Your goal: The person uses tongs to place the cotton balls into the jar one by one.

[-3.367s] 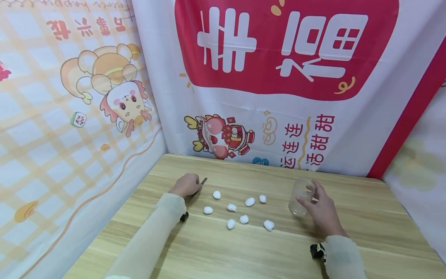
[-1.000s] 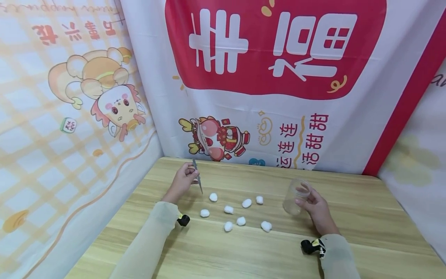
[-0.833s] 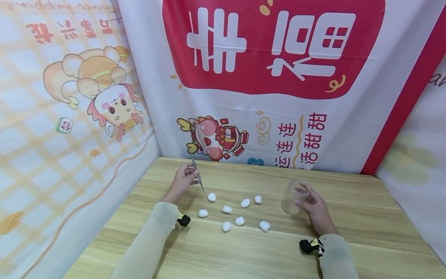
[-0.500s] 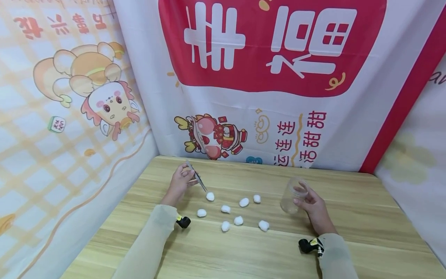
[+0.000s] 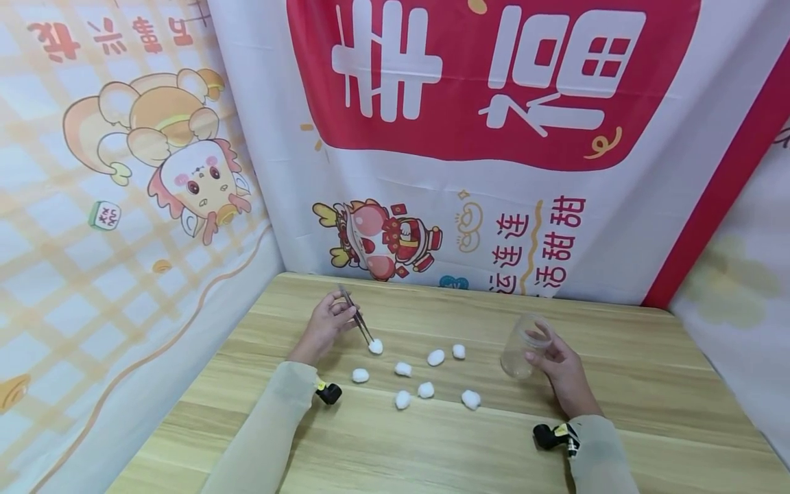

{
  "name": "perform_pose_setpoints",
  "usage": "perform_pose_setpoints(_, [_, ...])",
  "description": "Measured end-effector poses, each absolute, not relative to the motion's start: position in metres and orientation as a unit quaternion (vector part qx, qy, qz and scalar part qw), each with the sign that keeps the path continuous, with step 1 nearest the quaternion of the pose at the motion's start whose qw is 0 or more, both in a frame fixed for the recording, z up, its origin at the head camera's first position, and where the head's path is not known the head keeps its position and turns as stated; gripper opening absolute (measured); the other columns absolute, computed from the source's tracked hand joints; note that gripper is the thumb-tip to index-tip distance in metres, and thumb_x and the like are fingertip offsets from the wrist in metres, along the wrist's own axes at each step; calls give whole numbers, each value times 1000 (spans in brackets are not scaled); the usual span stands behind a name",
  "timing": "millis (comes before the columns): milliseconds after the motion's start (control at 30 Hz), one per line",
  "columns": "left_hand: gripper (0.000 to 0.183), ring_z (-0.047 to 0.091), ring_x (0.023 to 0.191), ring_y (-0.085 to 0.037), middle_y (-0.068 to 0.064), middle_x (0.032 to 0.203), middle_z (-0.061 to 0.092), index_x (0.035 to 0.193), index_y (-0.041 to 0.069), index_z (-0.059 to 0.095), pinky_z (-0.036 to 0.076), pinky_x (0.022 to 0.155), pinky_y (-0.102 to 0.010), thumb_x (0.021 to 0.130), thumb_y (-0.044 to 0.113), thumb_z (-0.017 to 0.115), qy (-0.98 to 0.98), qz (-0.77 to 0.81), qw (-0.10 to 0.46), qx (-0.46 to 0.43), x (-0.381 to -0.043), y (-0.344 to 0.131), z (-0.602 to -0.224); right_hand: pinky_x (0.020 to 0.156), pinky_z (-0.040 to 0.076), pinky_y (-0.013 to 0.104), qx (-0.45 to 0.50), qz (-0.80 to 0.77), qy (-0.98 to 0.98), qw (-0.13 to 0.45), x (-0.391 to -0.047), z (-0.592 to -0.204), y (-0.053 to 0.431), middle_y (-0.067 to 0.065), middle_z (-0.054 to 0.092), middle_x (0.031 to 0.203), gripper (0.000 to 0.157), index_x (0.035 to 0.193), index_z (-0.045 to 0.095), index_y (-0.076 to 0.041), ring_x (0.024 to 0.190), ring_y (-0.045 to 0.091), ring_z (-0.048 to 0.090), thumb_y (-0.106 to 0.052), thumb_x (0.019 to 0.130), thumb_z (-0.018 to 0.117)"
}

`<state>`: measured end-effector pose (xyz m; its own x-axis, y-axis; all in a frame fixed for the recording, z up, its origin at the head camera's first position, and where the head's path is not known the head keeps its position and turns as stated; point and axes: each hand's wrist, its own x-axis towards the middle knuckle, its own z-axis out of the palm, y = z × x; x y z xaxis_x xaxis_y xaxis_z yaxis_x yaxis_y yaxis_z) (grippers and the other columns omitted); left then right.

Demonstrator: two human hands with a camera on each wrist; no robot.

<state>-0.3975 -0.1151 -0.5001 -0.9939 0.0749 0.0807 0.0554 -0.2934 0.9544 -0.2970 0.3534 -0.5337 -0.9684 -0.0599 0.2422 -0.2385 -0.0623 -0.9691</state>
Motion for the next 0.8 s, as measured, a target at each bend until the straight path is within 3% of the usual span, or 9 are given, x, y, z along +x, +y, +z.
perform_pose_setpoints(233, [45,65,98,-32,-25,111,60,133,12,53,55,89,-42,92,-6,59,584,810,-3,59,-397,-117,-506,93,46,16,102,718,-686,60,-297,-533,354,-10,55,135,65,152,30,-11,116,6,56,4,95,57])
perform_pose_setpoints(400, [41,65,97,-31,-26,111,59,127,9,53,55,88,-42,91,-7,61,594,802,-18,69,-401,-116,-509,92,47,16,108,715,-688,66,-297,-533,353,-11,58,132,65,152,32,-13,115,4,56,6,95,57])
perform_pose_setpoints(567, [36,60,105,-41,-35,117,54,124,4,51,55,89,-42,91,-7,60,610,786,-14,99,-408,-114,-507,93,47,17,114,725,-676,65,-296,-533,355,-10,57,132,65,152,29,-10,117,8,56,6,95,56])
perform_pose_setpoints(800, [40,57,110,-46,-37,119,53,128,7,51,56,87,-40,91,-8,59,617,783,-5,80,-409,-116,-508,93,47,18,112,728,-673,65,-297,-535,354,-8,58,132,65,151,31,-8,116,5,56,7,94,57])
